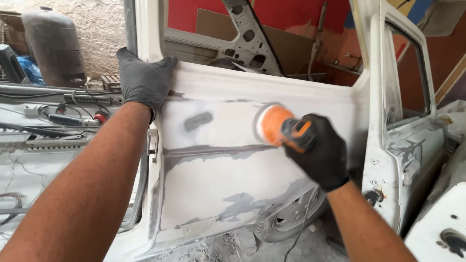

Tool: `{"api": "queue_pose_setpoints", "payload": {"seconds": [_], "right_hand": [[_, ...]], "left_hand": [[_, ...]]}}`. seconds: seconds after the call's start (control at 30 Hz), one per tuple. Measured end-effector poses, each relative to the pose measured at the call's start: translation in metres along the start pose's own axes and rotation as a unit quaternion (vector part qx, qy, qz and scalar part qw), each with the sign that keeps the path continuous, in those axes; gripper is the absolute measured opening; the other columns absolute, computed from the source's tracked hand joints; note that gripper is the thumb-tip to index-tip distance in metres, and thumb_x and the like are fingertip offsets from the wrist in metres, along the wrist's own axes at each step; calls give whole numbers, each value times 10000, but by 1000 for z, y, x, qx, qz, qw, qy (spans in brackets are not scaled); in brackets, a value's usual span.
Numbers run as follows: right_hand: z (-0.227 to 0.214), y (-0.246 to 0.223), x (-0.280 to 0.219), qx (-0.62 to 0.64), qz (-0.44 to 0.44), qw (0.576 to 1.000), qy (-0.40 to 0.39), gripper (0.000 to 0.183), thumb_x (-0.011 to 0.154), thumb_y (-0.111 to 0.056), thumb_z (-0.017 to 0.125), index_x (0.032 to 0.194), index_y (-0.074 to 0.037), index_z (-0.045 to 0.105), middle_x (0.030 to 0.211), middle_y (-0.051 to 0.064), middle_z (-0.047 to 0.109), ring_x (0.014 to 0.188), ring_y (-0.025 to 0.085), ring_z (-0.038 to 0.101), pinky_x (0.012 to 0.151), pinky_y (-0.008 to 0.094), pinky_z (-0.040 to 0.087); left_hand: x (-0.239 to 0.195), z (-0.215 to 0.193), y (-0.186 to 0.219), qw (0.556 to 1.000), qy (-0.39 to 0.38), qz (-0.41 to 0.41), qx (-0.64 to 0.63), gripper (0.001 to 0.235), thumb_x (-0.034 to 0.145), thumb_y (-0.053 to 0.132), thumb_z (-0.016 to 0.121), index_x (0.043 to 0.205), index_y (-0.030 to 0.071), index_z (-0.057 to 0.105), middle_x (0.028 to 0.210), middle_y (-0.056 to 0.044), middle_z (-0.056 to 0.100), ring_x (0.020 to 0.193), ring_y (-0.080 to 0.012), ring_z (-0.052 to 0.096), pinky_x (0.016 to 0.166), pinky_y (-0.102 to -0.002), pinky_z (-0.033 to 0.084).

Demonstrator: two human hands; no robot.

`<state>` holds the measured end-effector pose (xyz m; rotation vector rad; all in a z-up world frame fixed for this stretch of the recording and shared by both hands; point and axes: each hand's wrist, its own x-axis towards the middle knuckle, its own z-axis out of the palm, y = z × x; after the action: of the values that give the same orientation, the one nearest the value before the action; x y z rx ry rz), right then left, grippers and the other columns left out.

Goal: The person uses an orange orbital sander to smooth a white car door panel. They move the sander across the surface in circular and sweeping motions, then pause to wipe the area with a gloved hand to check the finish.

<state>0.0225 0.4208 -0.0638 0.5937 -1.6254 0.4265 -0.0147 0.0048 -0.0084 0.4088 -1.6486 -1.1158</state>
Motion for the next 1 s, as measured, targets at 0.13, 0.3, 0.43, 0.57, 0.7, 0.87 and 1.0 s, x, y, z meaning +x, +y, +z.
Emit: {"api": "queue_pose_setpoints", "payload": {"seconds": [0.13,0.3,0.43,0.57,0.7,0.87,1.0], "right_hand": [[2,21,7,14,116,992,-46,421,856,-360,991,1097,-229,672,890,23,737,949,329,778,729,465,607],[-4,-35,4,13,95,988,-118,477,781,-418,960,1114,-249,663,994,-10,732,927,298,765,736,438,601],[-7,-43,1,16,110,985,-134,546,745,-425,964,1157,-227,667,1090,19,745,1000,329,765,794,454,593],[-6,-65,-2,-1,111,988,-108,399,811,-409,942,1074,-282,670,931,-31,723,926,295,777,733,427,605],[-11,-58,22,10,174,974,-143,357,858,-403,925,1073,-313,654,891,-42,743,964,299,782,773,467,634],[-10,-34,21,52,177,968,-169,441,824,-390,943,1139,-267,659,957,-3,762,1013,328,771,819,501,638],[-5,-13,4,80,31,993,-81,420,791,-340,973,1101,-219,717,839,-1,715,874,310,762,695,427,609]], "left_hand": [[-13,-11,12,1000,-15,4,1,989,787,525,1043,1440,-64,592,1309,-358,685,1257,-591,648,981,-709,569],[-13,-30,33,997,-30,-63,-41,821,836,440,1003,1357,44,505,1289,-222,693,1217,-426,688,1007,-537,594],[7,-1,-2,999,4,-34,-17,920,795,501,1080,1364,61,506,1298,-247,670,1229,-531,686,930,-685,628],[-3,0,-2,999,-5,-38,-4,968,773,497,1082,1404,45,503,1333,-274,660,1282,-542,654,1010,-711,574],[0,-12,9,999,6,-45,-23,902,780,462,1069,1379,88,507,1329,-229,688,1282,-505,667,1011,-659,591],[-1,-12,9,996,1,-54,-68,768,813,356,1044,1311,80,527,1256,-259,699,1183,-552,702,828,-638,674],[0,-5,3,998,7,-43,-42,831,806,431,1067,1322,77,520,1281,-245,702,1242,-546,675,967,-686,604]]}}
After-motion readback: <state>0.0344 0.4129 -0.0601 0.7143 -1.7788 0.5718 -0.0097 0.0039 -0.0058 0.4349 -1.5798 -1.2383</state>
